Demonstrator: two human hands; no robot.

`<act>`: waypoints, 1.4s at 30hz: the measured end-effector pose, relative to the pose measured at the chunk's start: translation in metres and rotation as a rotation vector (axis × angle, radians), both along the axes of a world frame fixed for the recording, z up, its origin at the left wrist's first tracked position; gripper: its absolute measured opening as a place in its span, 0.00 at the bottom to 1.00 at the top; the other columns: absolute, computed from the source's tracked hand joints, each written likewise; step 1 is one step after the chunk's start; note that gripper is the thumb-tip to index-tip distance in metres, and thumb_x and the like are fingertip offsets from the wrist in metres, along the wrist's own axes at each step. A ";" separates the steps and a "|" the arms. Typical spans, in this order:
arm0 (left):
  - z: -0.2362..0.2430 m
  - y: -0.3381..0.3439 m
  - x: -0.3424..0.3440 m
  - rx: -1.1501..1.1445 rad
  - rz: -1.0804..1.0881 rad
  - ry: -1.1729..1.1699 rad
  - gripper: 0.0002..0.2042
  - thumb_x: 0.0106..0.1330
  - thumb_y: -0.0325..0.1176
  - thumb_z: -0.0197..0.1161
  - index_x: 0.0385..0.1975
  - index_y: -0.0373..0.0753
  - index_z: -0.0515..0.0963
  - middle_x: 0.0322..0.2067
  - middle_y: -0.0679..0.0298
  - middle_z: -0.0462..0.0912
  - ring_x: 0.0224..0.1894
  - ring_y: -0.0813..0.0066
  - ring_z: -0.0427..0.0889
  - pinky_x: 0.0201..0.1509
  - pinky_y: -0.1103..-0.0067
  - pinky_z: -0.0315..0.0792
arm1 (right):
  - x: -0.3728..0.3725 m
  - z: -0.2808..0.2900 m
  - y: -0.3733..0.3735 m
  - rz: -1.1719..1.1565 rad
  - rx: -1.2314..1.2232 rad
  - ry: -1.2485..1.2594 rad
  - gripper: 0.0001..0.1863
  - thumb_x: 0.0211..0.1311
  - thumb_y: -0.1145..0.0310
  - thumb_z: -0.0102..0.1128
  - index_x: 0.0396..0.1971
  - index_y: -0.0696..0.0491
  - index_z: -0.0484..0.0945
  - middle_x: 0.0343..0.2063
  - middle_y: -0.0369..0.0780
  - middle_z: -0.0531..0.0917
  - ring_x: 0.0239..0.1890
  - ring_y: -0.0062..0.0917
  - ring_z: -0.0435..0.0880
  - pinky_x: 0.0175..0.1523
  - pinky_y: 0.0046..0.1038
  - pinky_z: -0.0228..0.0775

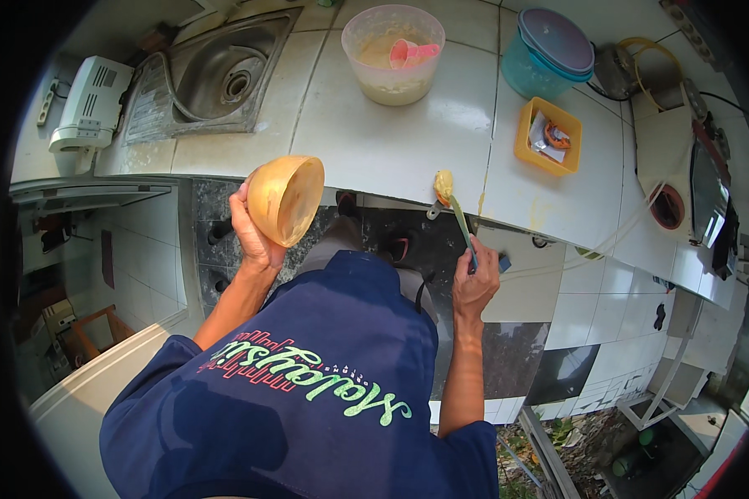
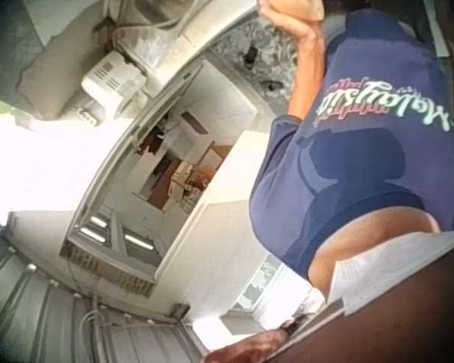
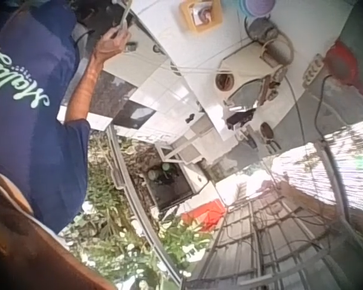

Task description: Mixing dental plaster or stone in a flexible bowl using a spatula, and washing the bowl between steps.

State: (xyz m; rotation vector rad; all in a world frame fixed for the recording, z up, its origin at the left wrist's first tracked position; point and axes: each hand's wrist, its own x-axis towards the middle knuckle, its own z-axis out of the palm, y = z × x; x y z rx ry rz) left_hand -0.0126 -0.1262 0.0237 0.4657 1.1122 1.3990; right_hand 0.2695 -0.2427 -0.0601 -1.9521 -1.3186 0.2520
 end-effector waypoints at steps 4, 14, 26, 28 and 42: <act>-0.002 0.000 -0.001 0.003 0.000 -0.010 0.23 0.69 0.48 0.39 0.52 0.37 0.69 0.51 0.59 0.74 0.55 0.67 0.72 0.59 0.71 0.68 | 0.002 -0.001 0.002 -0.013 -0.023 0.011 0.14 0.58 0.79 0.55 0.44 0.57 0.80 0.31 0.43 0.78 0.30 0.33 0.79 0.33 0.29 0.72; -0.002 -0.001 -0.002 0.006 0.024 -0.025 0.22 0.68 0.47 0.40 0.51 0.37 0.69 0.50 0.60 0.74 0.55 0.67 0.72 0.59 0.71 0.68 | 0.004 0.000 0.010 -0.009 -0.057 0.026 0.14 0.56 0.80 0.56 0.44 0.56 0.80 0.32 0.44 0.79 0.33 0.37 0.80 0.38 0.32 0.73; -0.009 -0.002 -0.010 0.008 0.059 -0.035 0.22 0.68 0.47 0.40 0.50 0.37 0.69 0.49 0.60 0.75 0.53 0.67 0.73 0.58 0.71 0.69 | 0.006 -0.002 0.022 0.035 -0.003 -0.057 0.13 0.59 0.78 0.54 0.44 0.56 0.80 0.29 0.42 0.77 0.27 0.28 0.79 0.31 0.27 0.71; -0.011 -0.003 -0.011 0.003 0.075 -0.032 0.21 0.68 0.47 0.40 0.50 0.37 0.69 0.48 0.60 0.75 0.53 0.67 0.74 0.58 0.70 0.70 | 0.005 0.001 0.024 0.026 -0.018 -0.033 0.13 0.59 0.78 0.54 0.44 0.56 0.80 0.29 0.42 0.77 0.27 0.28 0.79 0.31 0.27 0.72; -0.014 -0.003 -0.013 -0.012 0.082 -0.029 0.22 0.68 0.48 0.41 0.51 0.37 0.69 0.49 0.60 0.75 0.53 0.67 0.74 0.58 0.70 0.69 | 0.006 0.010 0.027 0.025 0.016 -0.064 0.13 0.59 0.78 0.55 0.44 0.56 0.80 0.32 0.43 0.79 0.31 0.32 0.80 0.36 0.29 0.73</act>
